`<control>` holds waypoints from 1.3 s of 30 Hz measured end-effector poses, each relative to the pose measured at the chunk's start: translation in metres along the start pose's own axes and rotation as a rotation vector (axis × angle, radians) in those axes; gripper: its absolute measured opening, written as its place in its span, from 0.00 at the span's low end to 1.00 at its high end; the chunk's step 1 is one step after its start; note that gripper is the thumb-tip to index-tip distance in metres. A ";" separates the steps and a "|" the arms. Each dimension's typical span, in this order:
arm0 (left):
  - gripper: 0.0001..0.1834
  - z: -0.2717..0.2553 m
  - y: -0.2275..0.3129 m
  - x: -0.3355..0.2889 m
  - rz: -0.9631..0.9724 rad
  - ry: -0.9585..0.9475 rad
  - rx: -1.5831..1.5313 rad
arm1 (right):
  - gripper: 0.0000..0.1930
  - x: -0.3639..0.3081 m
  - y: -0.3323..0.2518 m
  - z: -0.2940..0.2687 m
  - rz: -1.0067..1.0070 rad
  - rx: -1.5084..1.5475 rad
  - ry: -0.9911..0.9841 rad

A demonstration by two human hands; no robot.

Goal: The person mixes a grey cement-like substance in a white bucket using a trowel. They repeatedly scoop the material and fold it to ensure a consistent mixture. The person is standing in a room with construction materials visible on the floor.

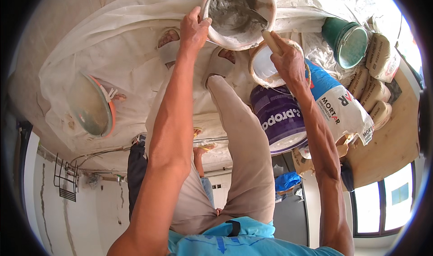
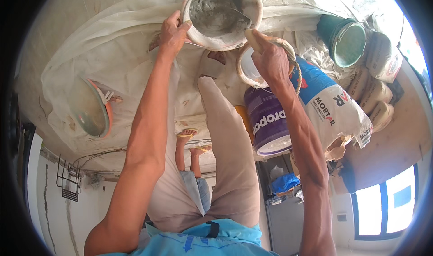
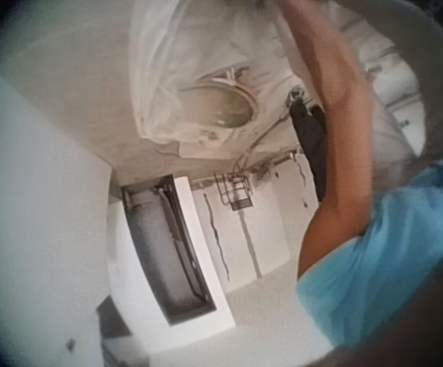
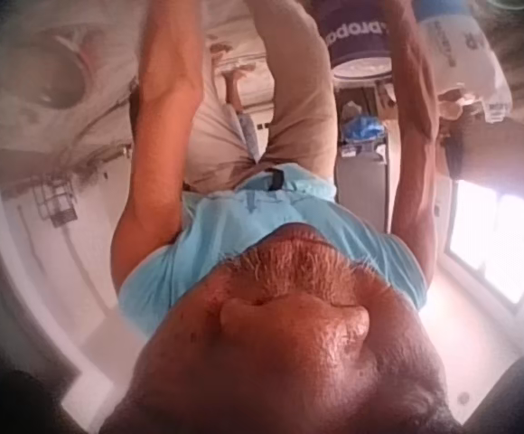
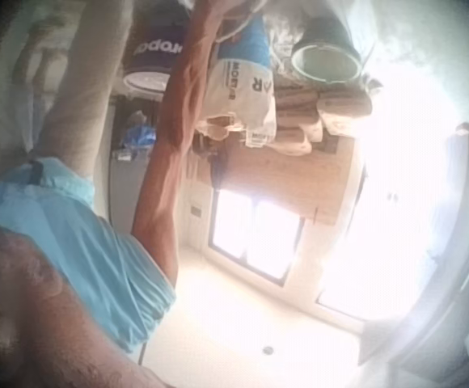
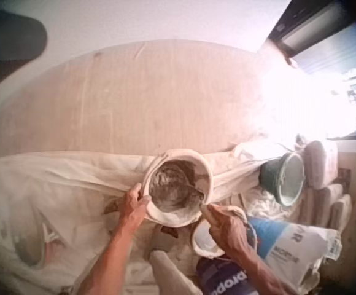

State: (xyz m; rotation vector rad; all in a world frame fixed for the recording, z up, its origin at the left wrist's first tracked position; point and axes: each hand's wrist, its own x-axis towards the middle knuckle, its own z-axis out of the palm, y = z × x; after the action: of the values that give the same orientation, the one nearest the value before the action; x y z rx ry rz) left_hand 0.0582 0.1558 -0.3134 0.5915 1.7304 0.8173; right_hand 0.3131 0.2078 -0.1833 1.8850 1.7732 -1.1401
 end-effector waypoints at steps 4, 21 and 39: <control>0.12 -0.005 -0.012 0.001 0.041 -0.053 0.095 | 0.32 0.006 0.009 0.005 -0.137 -0.030 0.068; 0.12 -0.001 -0.009 -0.006 0.035 0.000 0.059 | 0.26 -0.001 -0.012 -0.023 0.294 0.472 -0.210; 0.12 -0.001 -0.017 0.000 0.079 0.011 0.074 | 0.30 0.000 0.022 0.003 -0.260 -0.198 0.108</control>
State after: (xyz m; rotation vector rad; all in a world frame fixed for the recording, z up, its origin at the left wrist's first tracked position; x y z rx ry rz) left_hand 0.0571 0.1443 -0.3263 0.7101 1.7628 0.8152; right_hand 0.3332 0.2015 -0.1911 1.6652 2.1535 -0.9167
